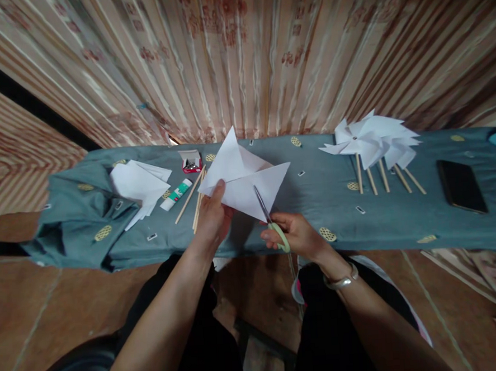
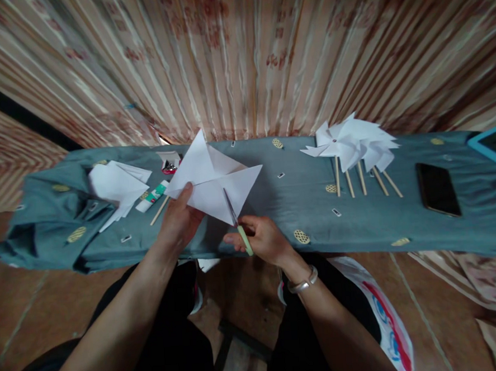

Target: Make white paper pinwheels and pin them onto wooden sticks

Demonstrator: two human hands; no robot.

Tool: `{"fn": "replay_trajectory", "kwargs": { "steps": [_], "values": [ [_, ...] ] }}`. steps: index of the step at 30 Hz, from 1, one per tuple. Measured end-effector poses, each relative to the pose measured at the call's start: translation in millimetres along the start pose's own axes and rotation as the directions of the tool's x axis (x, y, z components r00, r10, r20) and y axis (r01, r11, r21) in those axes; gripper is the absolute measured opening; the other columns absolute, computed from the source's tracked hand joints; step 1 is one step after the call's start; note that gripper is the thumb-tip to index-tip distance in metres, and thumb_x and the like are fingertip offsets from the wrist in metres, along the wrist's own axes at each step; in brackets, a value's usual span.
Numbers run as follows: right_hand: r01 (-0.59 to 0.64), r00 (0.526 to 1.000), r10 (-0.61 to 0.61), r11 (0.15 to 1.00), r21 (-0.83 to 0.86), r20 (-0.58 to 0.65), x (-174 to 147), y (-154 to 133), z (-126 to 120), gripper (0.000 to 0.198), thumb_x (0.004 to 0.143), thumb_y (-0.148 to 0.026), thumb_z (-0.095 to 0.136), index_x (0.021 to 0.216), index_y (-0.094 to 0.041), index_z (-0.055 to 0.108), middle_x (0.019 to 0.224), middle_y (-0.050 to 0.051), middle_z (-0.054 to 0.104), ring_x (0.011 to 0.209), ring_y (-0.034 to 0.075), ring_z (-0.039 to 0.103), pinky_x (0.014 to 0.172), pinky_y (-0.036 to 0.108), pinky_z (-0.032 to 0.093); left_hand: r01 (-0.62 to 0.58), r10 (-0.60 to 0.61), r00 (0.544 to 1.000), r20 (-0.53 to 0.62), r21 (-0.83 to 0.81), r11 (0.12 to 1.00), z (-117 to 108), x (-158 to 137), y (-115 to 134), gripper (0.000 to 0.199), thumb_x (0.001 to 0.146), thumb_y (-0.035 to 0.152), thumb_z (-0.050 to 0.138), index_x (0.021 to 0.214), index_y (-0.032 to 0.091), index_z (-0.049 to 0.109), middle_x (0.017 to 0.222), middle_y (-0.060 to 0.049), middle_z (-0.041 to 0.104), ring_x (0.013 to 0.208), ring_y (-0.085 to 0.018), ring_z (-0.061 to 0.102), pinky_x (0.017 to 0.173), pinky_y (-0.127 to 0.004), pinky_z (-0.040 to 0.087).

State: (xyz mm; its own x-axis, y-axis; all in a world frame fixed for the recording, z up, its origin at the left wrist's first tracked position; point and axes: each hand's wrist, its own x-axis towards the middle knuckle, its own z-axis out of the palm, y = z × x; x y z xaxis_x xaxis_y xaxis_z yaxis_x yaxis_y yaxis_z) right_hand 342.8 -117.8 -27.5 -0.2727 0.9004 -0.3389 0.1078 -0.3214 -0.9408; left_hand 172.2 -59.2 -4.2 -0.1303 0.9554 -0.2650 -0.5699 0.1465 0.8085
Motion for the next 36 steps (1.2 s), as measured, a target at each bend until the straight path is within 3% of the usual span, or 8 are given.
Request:
{"fn": "replay_trajectory", "kwargs": {
  "steps": [4, 8, 11, 14, 18, 23, 31, 36],
  "values": [
    [0.017, 0.998, -0.039, 0.920, -0.393, -0.048, -6, 5, -16, 0.047, 0.070, -0.056, 0.077, 0.093, -0.016, 0.069, 0.061, 0.001, 0.068, 0.055, 0.016, 0.062, 0.051, 0.025, 0.042, -0.040, 0.040, 0.999, -0.026, -0.027, 0.999, -4, 8, 9, 0.022, 0.088, 0.020, 0.062, 0.109, 0.022, 0.067, 0.087, 0.000, 0.075, 0.080, -0.014, 0.071, 0.072, -0.023, 0.058],
    [-0.102, 0.963, -0.146, 0.585, -0.805, -0.228, -17, 4, -43, 0.038, 0.083, -0.044, 0.068, 0.107, -0.015, 0.069, 0.077, 0.008, 0.075, 0.073, 0.024, 0.070, 0.062, 0.030, 0.044, -0.066, 0.065, 0.998, -0.017, -0.049, 0.997, -9, 13, 7, 0.023, 0.085, 0.021, 0.066, 0.108, 0.023, 0.067, 0.090, 0.000, 0.075, 0.077, -0.013, 0.071, 0.072, -0.023, 0.057],
    [-0.300, 0.899, -0.192, 0.382, -0.874, -0.393, -24, 5, -66, 0.040, 0.087, -0.040, 0.064, 0.116, -0.013, 0.066, 0.088, 0.014, 0.077, 0.082, 0.029, 0.073, 0.067, 0.032, 0.048, -0.014, 0.013, 1.000, -0.021, -0.041, 0.999, -9, 10, -2, 0.026, 0.084, 0.021, 0.068, 0.110, 0.019, 0.064, 0.089, -0.001, 0.074, 0.077, -0.015, 0.072, 0.077, -0.026, 0.057],
    [-0.454, 0.830, -0.222, 0.266, -0.850, -0.512, -28, 6, -88, 0.041, 0.090, -0.039, 0.057, 0.121, -0.012, 0.063, 0.092, 0.018, 0.077, 0.088, 0.033, 0.074, 0.070, 0.034, 0.049, 0.071, -0.071, 0.997, -0.009, -0.028, 0.997, -6, 3, -14, 0.023, 0.085, 0.019, 0.066, 0.108, 0.016, 0.063, 0.083, -0.001, 0.074, 0.075, -0.015, 0.072, 0.078, -0.028, 0.058],
    [-0.552, 0.774, -0.218, 0.228, -0.802, -0.595, -29, 7, -108, 0.042, 0.090, -0.039, 0.057, 0.120, -0.011, 0.063, 0.093, 0.022, 0.076, 0.092, 0.035, 0.073, 0.073, 0.037, 0.051, 0.192, -0.192, 0.981, 0.029, 0.000, 0.981, 2, -4, -28, 0.009, 0.086, 0.017, 0.064, 0.095, 0.015, 0.063, 0.074, -0.001, 0.072, 0.065, -0.014, 0.069, 0.073, -0.026, 0.058],
    [-0.583, 0.756, -0.194, 0.235, -0.778, -0.625, -24, 7, -118, 0.044, 0.088, -0.042, 0.059, 0.119, -0.010, 0.063, 0.096, 0.023, 0.075, 0.096, 0.037, 0.072, 0.077, 0.039, 0.051, 0.271, -0.275, 0.956, 0.100, 0.052, 0.961, 6, -4, -42, 0.009, 0.082, 0.020, 0.070, 0.086, 0.013, 0.064, 0.073, -0.003, 0.071, 0.060, -0.013, 0.066, 0.064, -0.025, 0.056],
    [-0.578, 0.772, -0.169, 0.216, -0.787, -0.613, -23, 4, -123, 0.042, 0.088, -0.044, 0.062, 0.111, -0.010, 0.068, 0.099, 0.025, 0.074, 0.099, 0.039, 0.071, 0.079, 0.042, 0.052, 0.284, -0.309, 0.937, 0.164, 0.159, 0.946, -2, -4, -61, 0.020, 0.075, 0.020, 0.075, 0.091, 0.012, 0.066, 0.086, -0.010, 0.075, 0.088, -0.022, 0.072, 0.087, -0.038, 0.056],
    [-0.600, 0.758, -0.169, 0.200, -0.775, -0.630, -29, 3, -123, 0.045, 0.087, -0.045, 0.061, 0.114, -0.010, 0.067, 0.099, 0.023, 0.075, 0.097, 0.037, 0.072, 0.079, 0.040, 0.053, 0.181, -0.233, 0.950, 0.210, 0.240, 0.954, -20, -9, -57, 0.038, 0.071, 0.023, 0.077, 0.106, 0.016, 0.064, 0.110, -0.009, 0.072, 0.105, -0.024, 0.068, 0.095, -0.043, 0.054]
  ]
}}
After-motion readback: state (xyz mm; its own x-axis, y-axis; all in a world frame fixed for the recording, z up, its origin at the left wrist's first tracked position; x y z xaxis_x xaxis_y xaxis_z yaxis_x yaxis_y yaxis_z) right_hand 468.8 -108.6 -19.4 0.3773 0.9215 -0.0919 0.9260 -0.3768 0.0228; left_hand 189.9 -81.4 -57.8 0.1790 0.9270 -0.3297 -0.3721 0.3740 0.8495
